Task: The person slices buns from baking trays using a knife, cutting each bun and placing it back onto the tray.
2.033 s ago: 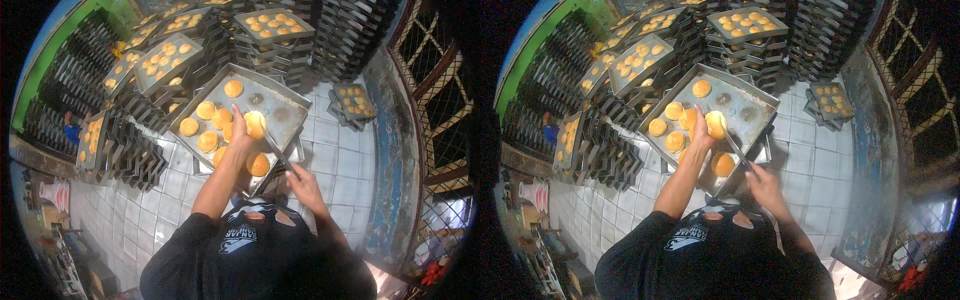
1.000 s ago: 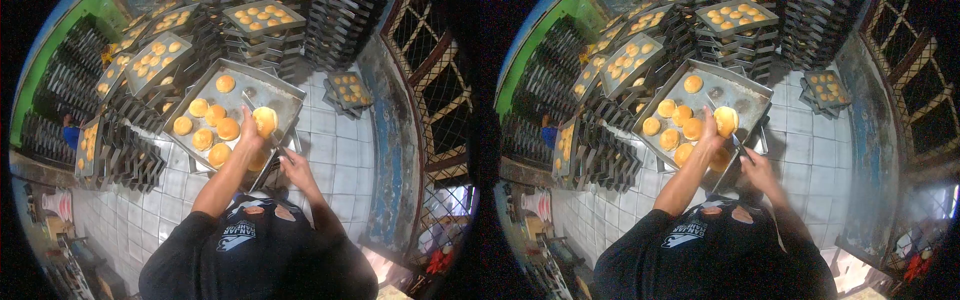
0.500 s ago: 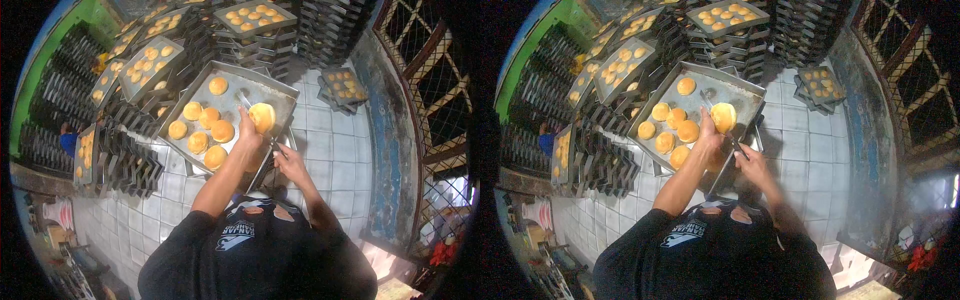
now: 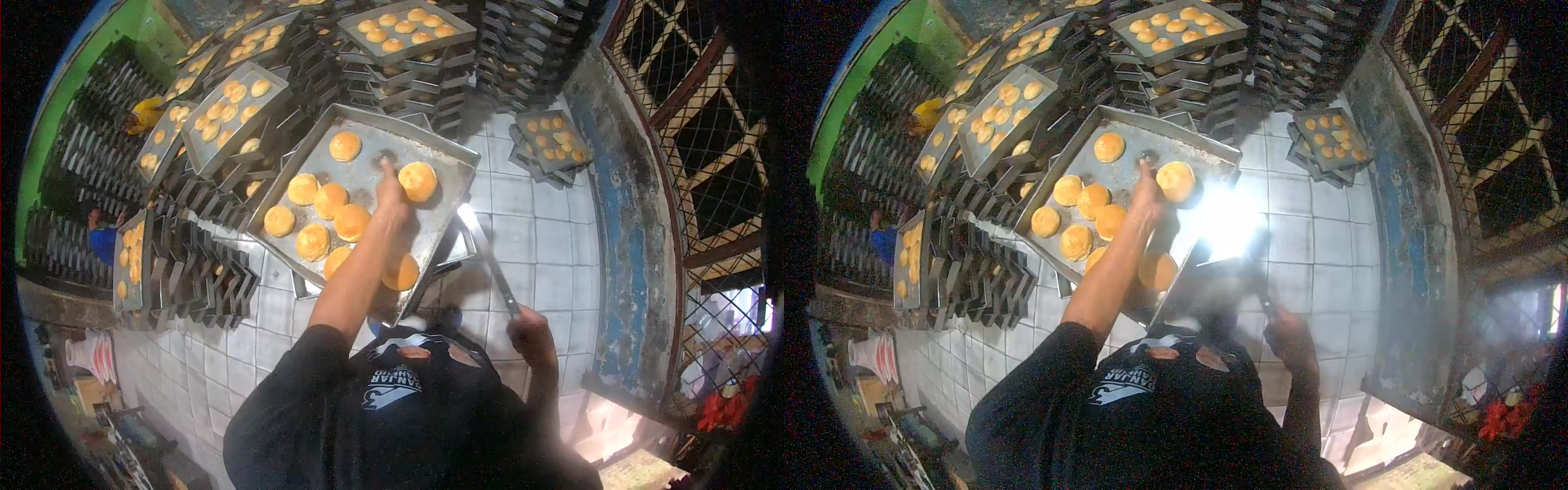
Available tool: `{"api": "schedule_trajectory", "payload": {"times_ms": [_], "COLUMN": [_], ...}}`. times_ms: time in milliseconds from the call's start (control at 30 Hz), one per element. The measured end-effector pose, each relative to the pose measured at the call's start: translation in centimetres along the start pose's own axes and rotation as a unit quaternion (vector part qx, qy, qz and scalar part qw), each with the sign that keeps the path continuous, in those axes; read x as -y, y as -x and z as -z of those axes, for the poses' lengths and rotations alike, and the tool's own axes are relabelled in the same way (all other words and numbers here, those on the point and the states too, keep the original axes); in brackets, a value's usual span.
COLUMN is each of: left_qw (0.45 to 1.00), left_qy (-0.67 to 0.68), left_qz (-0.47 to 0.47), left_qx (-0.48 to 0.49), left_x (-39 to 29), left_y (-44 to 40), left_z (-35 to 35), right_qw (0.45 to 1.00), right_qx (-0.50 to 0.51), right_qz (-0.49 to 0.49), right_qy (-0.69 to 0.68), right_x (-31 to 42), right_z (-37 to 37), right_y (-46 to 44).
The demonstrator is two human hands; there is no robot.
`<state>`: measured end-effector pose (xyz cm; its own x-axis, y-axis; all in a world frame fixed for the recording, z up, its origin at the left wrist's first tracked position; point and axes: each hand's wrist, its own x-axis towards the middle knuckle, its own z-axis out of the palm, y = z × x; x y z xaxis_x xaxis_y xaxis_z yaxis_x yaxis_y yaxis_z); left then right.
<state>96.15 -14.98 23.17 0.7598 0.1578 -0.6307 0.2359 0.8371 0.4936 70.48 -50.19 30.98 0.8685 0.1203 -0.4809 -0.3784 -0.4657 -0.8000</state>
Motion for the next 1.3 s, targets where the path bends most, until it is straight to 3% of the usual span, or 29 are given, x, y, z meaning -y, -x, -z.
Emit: {"api": "schedule_trajectory", "payload": {"times_ms": [33,67,100,167,233,267,333,367,433,467,533,600,733,800,867,933,967,1000,1033,1067,1100,1133,1233,1300], "left_qw": [0.98,0.922,0.923,0.758,0.691,0.694,0.584,0.588,0.527,0.528,0.541,0.564,0.635,0.597,0.605,0.779,0.874,0.874,0.942,0.964,0.966,0.965,0.981,0.975], "left_qy": [-0.126,-0.246,-0.24,-0.387,-0.452,-0.442,-0.612,-0.609,-0.721,-0.722,-0.776,-0.752,-0.673,-0.656,-0.649,-0.469,-0.367,-0.367,-0.178,0.02,0.091,0.091,0.168,0.197], "left_qz": [-0.15,-0.297,-0.3,-0.499,-0.524,-0.527,-0.424,-0.424,-0.295,-0.29,-0.24,-0.258,-0.37,-0.457,-0.462,-0.413,-0.31,-0.312,-0.252,-0.183,-0.156,-0.163,-0.094,-0.1], "left_qx": [-0.018,-0.034,-0.033,-0.161,-0.209,-0.21,-0.323,-0.322,-0.341,-0.34,-0.22,-0.224,-0.085,-0.068,-0.018,0.043,0.069,0.065,0.131,0.191,0.187,0.182,0.021,0.034], "left_x": [-0.2,-0.9,-2.2,-6.5,-10.6,-12.7,-15.7,-16.6,-17.3,-17.4,-18.2,-18.2,-16.3,-13.3,-12.3,-11.1,-11.1,-10.6,-10.0,-9.5,-9.2,-9.0,-7.8,-7.4], "left_y": [-1.8,-3.2,-3.8,-5.0,-9.6,-10.9,-12.8,-13.4,-12.6,-11.8,-9.5,-8.9,-8.9,-6.3,-4.4,-0.8,0.1,0.0,-0.2,-0.5,0.3,1.9,5.4,5.8], "left_z": [0.7,1.0,1.0,1.8,3.8,4.2,4.5,4.4,3.9,3.4,2.1,2.3,4.7,5.1,5.4,4.4,4.2,4.6,5.1,5.6,5.6,5.2,4.0,4.1], "right_qw": [1.0,0.995,0.993,0.988,0.949,0.921,0.936,0.94,0.996,0.987,0.988,0.989,0.982,0.981,0.977,0.967,0.957,0.946,0.946,0.949,0.949,0.948,0.962,0.959], "right_qx": [-0.002,-0.05,-0.062,-0.086,-0.109,-0.127,-0.099,-0.091,-0.072,-0.06,-0.066,-0.106,-0.004,0.022,0.043,0.068,0.078,0.089,0.093,0.088,0.084,0.092,0.064,0.027], "right_qz": [-0.001,0.049,0.068,0.106,0.149,0.162,0.15,0.146,-0.027,-0.115,0.115,0.098,-0.013,0.033,0.132,0.078,0.078,0.08,0.081,0.12,0.16,0.16,0.218,0.268], "right_qy": [0.003,0.076,0.074,0.072,0.253,0.332,0.302,0.294,0.035,-0.099,0.073,0.03,-0.188,-0.19,-0.164,-0.234,-0.268,-0.301,-0.3,-0.279,-0.259,-0.259,-0.155,-0.087], "right_x": [-2.2,-5.3,-5.4,-5.4,-5.6,-6.2,-6.2,-5.6,-2.7,-2.2,-3.8,-1.2,1.0,2.3,2.6,6.8,7.9,9.0,9.5,9.6,9.9,10.5,11.2,10.9], "right_z": [0.3,0.3,0.5,0.7,0.3,-0.1,-0.4,-0.5,-0.7,-0.7,-1.1,-0.7,0.0,-0.2,-1.2,-2.5,-3.2,-4.0,-5.0,-6.3,-7.5,-8.6,-11.3,-12.5], "right_y": [0.0,-0.8,-0.2,1.1,1.4,1.4,2.1,2.2,2.9,3.3,1.9,1.3,-0.8,-2.2,-4.1,-4.3,-4.6,-4.9,-5.5,-6.5,-7.2,-7.5,-7.6,-7.3]}}
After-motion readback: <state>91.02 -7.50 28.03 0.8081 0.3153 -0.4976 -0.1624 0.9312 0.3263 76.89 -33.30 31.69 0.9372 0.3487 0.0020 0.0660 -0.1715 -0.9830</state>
